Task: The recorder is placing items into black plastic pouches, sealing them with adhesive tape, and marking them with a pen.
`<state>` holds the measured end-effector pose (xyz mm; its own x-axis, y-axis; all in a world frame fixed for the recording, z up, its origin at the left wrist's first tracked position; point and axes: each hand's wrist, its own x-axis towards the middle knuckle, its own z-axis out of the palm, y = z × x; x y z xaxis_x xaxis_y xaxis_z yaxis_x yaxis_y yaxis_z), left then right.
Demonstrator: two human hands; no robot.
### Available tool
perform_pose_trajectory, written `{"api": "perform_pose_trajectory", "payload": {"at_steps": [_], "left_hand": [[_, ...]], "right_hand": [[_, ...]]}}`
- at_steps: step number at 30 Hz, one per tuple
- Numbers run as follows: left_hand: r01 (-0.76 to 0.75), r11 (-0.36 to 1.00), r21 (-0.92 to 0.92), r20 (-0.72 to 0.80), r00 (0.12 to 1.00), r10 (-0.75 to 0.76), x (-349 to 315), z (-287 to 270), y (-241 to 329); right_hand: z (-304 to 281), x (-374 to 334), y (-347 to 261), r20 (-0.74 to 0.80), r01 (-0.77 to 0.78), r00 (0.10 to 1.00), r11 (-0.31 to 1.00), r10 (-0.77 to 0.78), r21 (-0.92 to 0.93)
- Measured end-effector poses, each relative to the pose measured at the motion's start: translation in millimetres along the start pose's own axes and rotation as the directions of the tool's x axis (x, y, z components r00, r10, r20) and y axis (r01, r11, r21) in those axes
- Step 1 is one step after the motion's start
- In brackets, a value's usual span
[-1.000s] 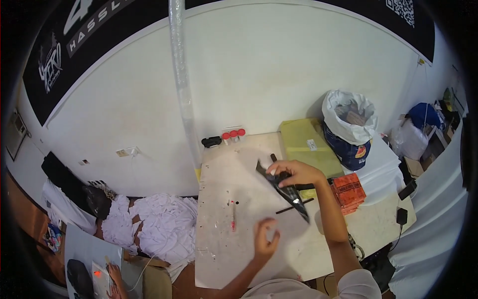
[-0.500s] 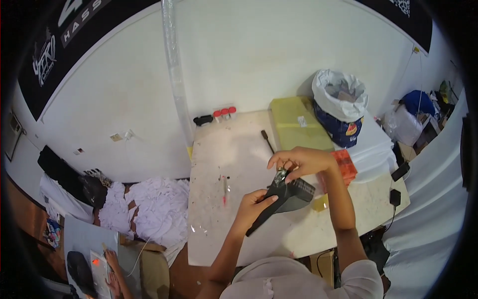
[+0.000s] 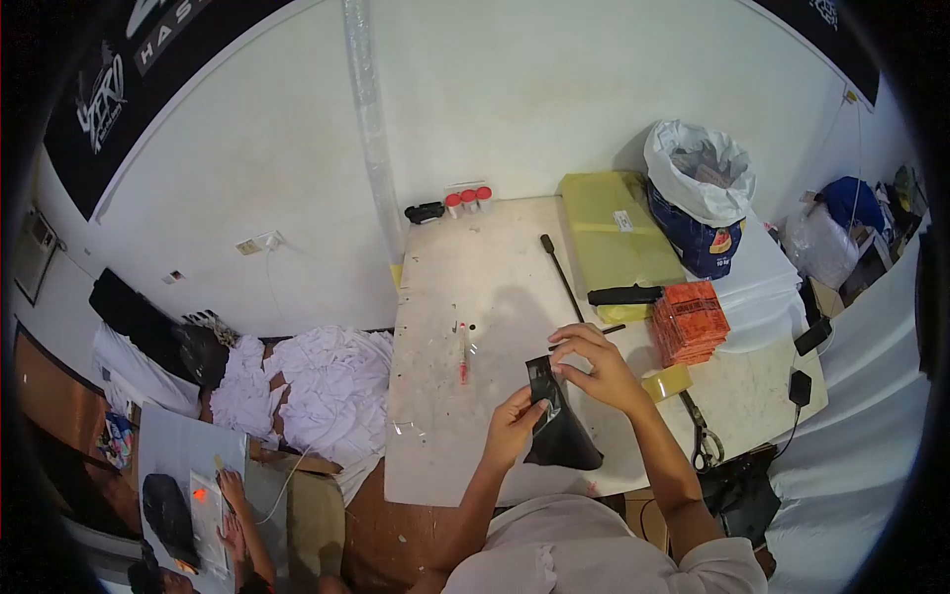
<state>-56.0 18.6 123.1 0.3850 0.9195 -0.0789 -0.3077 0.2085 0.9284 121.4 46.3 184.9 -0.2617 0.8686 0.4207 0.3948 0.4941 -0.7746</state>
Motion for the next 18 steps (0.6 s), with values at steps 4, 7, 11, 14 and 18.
{"api": "perform_pose_trajectory", "payload": {"at_steps": [4,7,11,14,18], "left_hand": [[-0.032,0.999,-0.007,0.035,0.999,0.032,-2.7,5.6,12.2],[-0.040,0.997,0.059,0.035,0.999,0.038,-5.0,10.4,11.6],[-0.128,0.955,0.267,0.060,0.991,0.116,-7.0,13.6,13.0],[-0.105,0.947,0.303,0.038,0.994,0.098,-12.9,20.0,21.7],[-0.135,0.912,0.388,0.031,0.991,0.133,-14.3,16.2,16.0]], "right_hand": [[-3.1,-8.9,-17.5,-0.072,0.128,0.987,0.980,-0.141,-0.154],[-5.0,-11.9,-30.4,-0.073,0.175,0.978,0.956,-0.197,-0.237],[-5.3,-13.5,-31.8,-0.062,0.201,0.970,0.922,-0.234,-0.330],[-7.2,-14.9,-32.5,-0.078,0.181,0.974,0.940,-0.212,-0.290],[-7.9,-15.9,-32.5,-0.048,0.188,0.976,0.937,-0.211,-0.293]]}}
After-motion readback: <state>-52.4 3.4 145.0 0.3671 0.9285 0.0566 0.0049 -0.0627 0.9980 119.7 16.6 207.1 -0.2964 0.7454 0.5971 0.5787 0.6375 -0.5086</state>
